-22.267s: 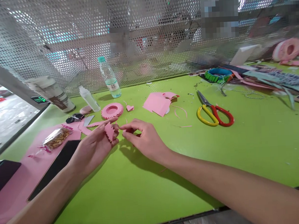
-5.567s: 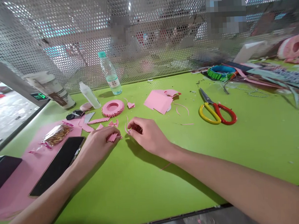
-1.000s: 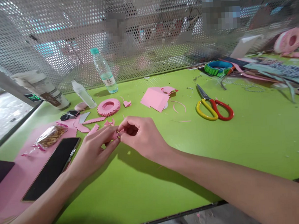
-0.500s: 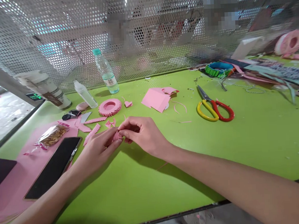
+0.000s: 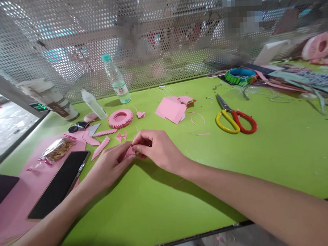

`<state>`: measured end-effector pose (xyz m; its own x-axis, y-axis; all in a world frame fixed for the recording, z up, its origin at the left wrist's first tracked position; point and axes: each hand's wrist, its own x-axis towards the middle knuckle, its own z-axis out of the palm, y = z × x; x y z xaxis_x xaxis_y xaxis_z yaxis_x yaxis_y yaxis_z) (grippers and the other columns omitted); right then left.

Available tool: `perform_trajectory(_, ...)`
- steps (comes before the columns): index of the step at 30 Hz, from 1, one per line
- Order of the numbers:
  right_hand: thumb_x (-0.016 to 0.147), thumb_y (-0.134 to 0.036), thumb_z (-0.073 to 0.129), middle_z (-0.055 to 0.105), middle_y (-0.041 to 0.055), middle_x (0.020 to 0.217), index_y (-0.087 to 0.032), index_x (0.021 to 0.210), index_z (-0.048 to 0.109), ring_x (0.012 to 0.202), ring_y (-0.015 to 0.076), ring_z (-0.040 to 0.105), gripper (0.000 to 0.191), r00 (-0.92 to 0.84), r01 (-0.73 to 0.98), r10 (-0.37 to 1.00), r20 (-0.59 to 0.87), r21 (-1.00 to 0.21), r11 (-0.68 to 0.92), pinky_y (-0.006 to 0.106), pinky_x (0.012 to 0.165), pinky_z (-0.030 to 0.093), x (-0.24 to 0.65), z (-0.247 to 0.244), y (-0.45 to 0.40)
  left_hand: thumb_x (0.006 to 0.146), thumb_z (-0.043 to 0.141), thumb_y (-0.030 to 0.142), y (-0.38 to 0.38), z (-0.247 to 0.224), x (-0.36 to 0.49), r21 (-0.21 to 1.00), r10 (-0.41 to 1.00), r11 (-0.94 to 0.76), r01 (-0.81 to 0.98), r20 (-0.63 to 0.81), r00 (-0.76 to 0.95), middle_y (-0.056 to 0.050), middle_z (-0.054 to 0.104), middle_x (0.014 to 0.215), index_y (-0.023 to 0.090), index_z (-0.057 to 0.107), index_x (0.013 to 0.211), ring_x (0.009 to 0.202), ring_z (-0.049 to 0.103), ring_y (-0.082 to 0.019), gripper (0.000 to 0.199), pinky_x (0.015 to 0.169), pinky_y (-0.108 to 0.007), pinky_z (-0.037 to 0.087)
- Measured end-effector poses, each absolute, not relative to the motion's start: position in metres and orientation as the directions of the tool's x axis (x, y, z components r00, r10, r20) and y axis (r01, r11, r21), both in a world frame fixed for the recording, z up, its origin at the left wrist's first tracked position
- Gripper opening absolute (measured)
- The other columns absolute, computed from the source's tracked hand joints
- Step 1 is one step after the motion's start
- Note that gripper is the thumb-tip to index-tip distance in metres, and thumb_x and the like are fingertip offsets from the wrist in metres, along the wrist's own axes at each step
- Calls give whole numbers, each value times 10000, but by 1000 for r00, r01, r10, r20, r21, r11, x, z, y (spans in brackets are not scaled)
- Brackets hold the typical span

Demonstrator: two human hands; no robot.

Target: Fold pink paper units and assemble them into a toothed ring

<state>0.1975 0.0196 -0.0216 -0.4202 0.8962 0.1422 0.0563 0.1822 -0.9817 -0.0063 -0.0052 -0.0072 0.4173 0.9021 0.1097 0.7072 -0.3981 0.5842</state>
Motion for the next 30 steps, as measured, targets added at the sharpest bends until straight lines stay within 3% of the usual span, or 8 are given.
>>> perform_trajectory(6, 1010, -295, 684, 692, -36, 769, -212, 1013, 636, 648, 120, 660, 96, -271, 39, 947, 173, -981, 190, 247, 620, 528, 199, -16, 17, 958, 613, 285, 6, 3, -21, 421, 972, -148, 895, 231, 52, -24, 801, 981, 248, 693, 1350, 830, 701, -236, 402, 710, -306, 467)
perform_trajectory(10, 1009, -280, 671, 665, -36, 735, -204, 968, 630, 626, 112, 629, 96, -268, 20, 950, 160, -985, 171, 240, 614, 525, 198, -14, 17, 976, 535, 276, 14, 0, -32, 183, 988, -81, 980, 145, 55, -84, 800, 963, 215, 583, 1511, 802, 714, -287, 541, 625, -316, 393)
perform_trajectory(13, 1013, -301, 668, 665, -33, 732, -206, 966, 636, 634, 118, 624, 111, -295, 17, 942, 161, -985, 174, 246, 623, 528, 197, -15, 16, 984, 508, 280, 16, -6, -35, 96, 990, -103, 990, 107, 93, -70, 789, 900, 252, 655, 1402, 740, 698, -285, 444, 587, -310, 335)
perform_trajectory(17, 1025, -322, 663, 673, -24, 764, -210, 963, 641, 659, 124, 626, 130, -329, 33, 929, 170, -981, 191, 255, 636, 525, 198, -17, 15, 974, 522, 272, 15, -7, -36, 134, 978, -189, 973, 115, 175, -37, 727, 784, 246, 705, 924, 663, 627, -237, 191, 579, -292, 311)
perform_trajectory(20, 1029, -323, 656, 667, -20, 765, -212, 931, 644, 661, 130, 615, 149, -338, 55, 925, 174, -977, 204, 264, 635, 505, 199, -17, 15, 947, 549, 229, 13, -5, -36, 193, 967, -241, 951, 138, 217, -19, 677, 720, 235, 651, 799, 647, 589, -216, 180, 589, -286, 315)
perform_trajectory(23, 1030, -317, 648, 645, -22, 724, -210, 880, 646, 644, 132, 591, 184, -320, 102, 930, 184, -969, 227, 270, 621, 473, 199, -17, 16, 932, 568, 162, 9, -1, -31, 348, 927, -360, 866, 237, 290, -11, 686, 731, 220, 667, 763, 690, 600, -192, 204, 630, -282, 376)
perform_trajectory(26, 1015, -363, 683, 669, -18, 730, -203, 885, 660, 624, 127, 594, 208, -341, 73, 931, 130, -984, 164, 265, 607, 501, 197, -16, 18, 968, 566, 109, 3, 3, -23, 483, 822, -560, 674, 424, 380, -21, 720, 812, 204, 757, 889, 735, 616, -159, 227, 665, -267, 427)
perform_trajectory(30, 852, -465, 883, 752, 8, 786, -185, 918, 692, 659, 132, 674, 345, -498, -90, 866, -42, -991, -100, 261, 619, 586, 195, -17, 22, 983, 565, 62, -4, 4, -18, 484, 729, -682, 548, 503, 464, -26, 700, 813, 181, 787, 941, 717, 596, -138, 256, 629, -265, 409)
